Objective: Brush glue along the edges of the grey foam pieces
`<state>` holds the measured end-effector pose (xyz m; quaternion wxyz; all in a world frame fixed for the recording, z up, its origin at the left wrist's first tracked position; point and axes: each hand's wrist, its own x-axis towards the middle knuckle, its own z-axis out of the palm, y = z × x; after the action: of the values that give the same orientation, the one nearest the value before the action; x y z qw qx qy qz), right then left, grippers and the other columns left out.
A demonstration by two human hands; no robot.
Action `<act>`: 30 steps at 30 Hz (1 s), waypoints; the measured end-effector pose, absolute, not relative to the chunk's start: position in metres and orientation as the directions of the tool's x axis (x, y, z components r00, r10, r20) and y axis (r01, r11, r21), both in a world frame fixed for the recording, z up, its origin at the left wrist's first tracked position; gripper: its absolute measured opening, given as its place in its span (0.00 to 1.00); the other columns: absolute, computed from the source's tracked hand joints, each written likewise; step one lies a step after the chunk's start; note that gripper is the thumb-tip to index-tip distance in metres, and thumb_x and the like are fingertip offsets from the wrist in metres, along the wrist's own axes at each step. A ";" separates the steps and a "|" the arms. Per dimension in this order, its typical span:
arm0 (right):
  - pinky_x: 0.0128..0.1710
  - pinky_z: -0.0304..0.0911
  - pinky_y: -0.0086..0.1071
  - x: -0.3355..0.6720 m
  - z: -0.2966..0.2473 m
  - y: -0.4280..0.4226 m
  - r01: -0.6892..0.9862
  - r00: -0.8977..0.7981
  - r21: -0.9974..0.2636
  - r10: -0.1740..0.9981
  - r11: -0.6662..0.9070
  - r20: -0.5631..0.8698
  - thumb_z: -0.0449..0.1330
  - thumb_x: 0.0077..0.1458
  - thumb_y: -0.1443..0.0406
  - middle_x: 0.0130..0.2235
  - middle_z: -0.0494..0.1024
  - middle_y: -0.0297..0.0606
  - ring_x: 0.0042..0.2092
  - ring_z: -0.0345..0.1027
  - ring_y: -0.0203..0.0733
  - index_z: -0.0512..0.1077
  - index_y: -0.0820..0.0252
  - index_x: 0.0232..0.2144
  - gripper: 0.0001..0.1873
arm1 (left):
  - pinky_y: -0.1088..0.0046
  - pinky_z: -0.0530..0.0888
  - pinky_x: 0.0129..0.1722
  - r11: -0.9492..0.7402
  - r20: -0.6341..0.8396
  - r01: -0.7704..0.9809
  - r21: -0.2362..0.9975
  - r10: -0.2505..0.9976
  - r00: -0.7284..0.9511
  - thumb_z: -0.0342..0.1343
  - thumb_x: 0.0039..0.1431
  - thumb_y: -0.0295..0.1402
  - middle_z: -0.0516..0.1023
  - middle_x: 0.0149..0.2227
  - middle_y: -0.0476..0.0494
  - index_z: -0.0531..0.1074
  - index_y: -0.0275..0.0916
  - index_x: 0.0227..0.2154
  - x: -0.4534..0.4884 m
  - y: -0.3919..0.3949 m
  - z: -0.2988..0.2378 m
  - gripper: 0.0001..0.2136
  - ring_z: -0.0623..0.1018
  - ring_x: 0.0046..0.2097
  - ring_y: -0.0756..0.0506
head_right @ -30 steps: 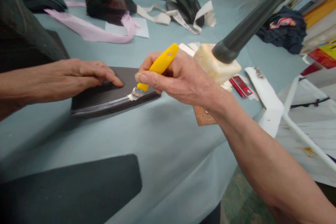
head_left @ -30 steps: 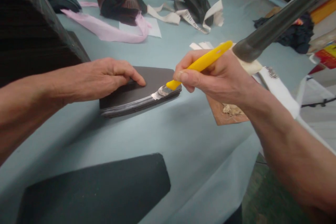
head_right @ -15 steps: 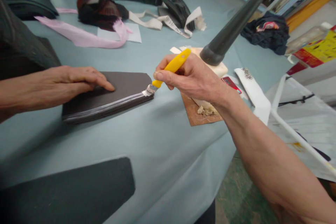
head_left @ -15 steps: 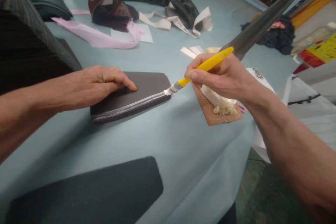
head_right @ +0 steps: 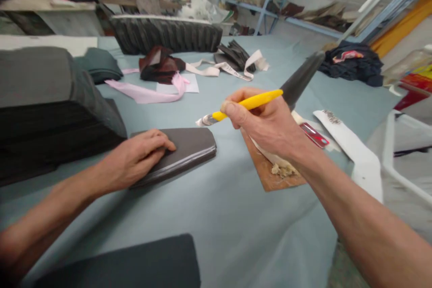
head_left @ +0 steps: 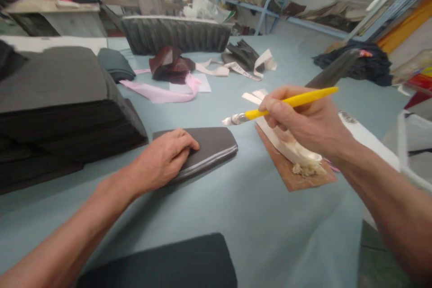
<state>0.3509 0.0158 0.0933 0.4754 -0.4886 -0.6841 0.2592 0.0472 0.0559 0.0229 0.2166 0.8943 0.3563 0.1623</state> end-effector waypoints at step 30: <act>0.32 0.65 0.28 0.227 0.051 0.100 0.250 -0.408 -0.905 0.885 0.345 0.224 0.65 0.63 0.60 0.35 0.78 0.33 0.33 0.69 0.33 0.77 0.59 0.39 0.08 | 0.53 0.78 0.46 -0.631 0.101 0.706 0.321 0.764 0.637 0.53 0.69 0.31 0.78 0.46 0.39 0.78 0.43 0.43 0.066 0.033 0.022 0.09 0.76 0.44 0.38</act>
<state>0.2272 0.1003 0.0510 0.3790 -0.3901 -0.7271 0.4188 0.0664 0.0326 0.0221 0.1267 0.8959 0.4103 0.1142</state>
